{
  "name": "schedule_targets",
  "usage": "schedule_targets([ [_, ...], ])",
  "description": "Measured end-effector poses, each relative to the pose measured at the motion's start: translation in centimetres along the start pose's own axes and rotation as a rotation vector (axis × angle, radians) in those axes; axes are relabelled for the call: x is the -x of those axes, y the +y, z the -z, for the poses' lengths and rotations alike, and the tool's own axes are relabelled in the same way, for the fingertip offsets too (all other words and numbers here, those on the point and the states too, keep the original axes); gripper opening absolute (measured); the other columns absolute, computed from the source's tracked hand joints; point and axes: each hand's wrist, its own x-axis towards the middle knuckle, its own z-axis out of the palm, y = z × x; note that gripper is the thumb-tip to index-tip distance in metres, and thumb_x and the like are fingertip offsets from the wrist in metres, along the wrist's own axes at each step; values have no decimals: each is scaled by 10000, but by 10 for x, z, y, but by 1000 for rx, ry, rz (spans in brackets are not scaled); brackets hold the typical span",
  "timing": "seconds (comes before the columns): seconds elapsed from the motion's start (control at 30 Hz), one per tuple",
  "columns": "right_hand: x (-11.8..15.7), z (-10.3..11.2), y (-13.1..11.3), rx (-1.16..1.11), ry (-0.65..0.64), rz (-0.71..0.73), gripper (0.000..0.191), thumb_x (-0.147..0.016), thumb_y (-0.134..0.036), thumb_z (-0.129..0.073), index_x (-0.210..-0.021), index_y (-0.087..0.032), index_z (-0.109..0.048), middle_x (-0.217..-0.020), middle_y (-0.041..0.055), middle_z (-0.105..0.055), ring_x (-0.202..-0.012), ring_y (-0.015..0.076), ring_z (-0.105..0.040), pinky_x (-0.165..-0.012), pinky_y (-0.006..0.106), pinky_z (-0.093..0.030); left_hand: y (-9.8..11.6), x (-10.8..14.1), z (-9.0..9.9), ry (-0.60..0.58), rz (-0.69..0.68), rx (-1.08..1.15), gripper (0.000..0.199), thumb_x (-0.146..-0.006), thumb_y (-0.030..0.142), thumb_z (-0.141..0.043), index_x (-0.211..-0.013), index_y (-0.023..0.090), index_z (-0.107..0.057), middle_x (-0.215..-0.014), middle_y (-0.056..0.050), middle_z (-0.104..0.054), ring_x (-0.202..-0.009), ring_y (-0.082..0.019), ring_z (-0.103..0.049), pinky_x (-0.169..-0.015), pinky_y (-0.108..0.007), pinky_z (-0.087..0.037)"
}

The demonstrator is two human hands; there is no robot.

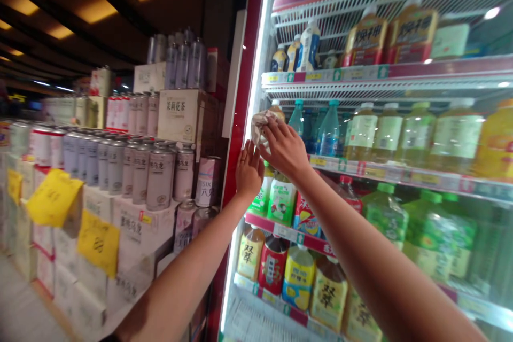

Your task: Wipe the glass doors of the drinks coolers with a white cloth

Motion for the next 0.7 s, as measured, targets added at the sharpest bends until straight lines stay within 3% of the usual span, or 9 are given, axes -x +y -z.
schedule_targets([
  [0.17, 25, 3, 11, -14, -14, -5, 367, -1074, -229, -500, -1415, -210, -635, -1458, 144, -706, -1504, 351, -537, -1224, 567, -504, 6, -3, 6, -7, 25, 31, 611, -1135, 254, -335, -1739, 238, -244, -1790, -77, -351, -1691, -218, -222, -1400, -514, -275],
  [0.33, 21, 9, 20, 60, 20, -58, 415, -1091, -186, -469, -1465, -256, -633, -1277, 137, -771, -1325, 350, -652, -1052, 528, -598, 7, -3, 8, 7, 6, 31, 674, -1126, 227, -365, -1761, 301, -154, -1810, -41, -311, -1698, -216, -210, -1398, -516, -285],
  [0.43, 12, 7, 20, 57, 25, -26, 482, -1090, -194, -508, -1551, -303, -596, -1331, 119, -765, -1281, 338, -679, -1024, 521, -610, 5, -2, 7, 15, -1, 12, 699, -1114, 204, -381, -1763, 301, -141, -1815, -47, -293, -1698, -221, -217, -1391, -518, -306],
  [0.53, 12, 2, 20, -10, 35, 38, 445, -1089, -200, -533, -1475, -372, -672, -1410, 51, -753, -1403, 317, -633, -1154, 537, -556, 4, -1, 7, 15, 2, 2, 699, -1106, 205, -396, -1760, 294, -163, -1810, -45, -314, -1693, -224, -238, -1389, -521, -311],
  [0.7, 31, 3, 18, -70, 7, 68, 456, -1066, -135, -495, -1447, -281, -698, -1540, 52, -686, -1549, 297, -520, -1275, 544, -466, 6, -1, 12, -1, -4, 34, 729, -1081, 165, -411, -1759, 304, -181, -1811, -33, -314, -1695, -233, -232, -1392, -530, -300],
])
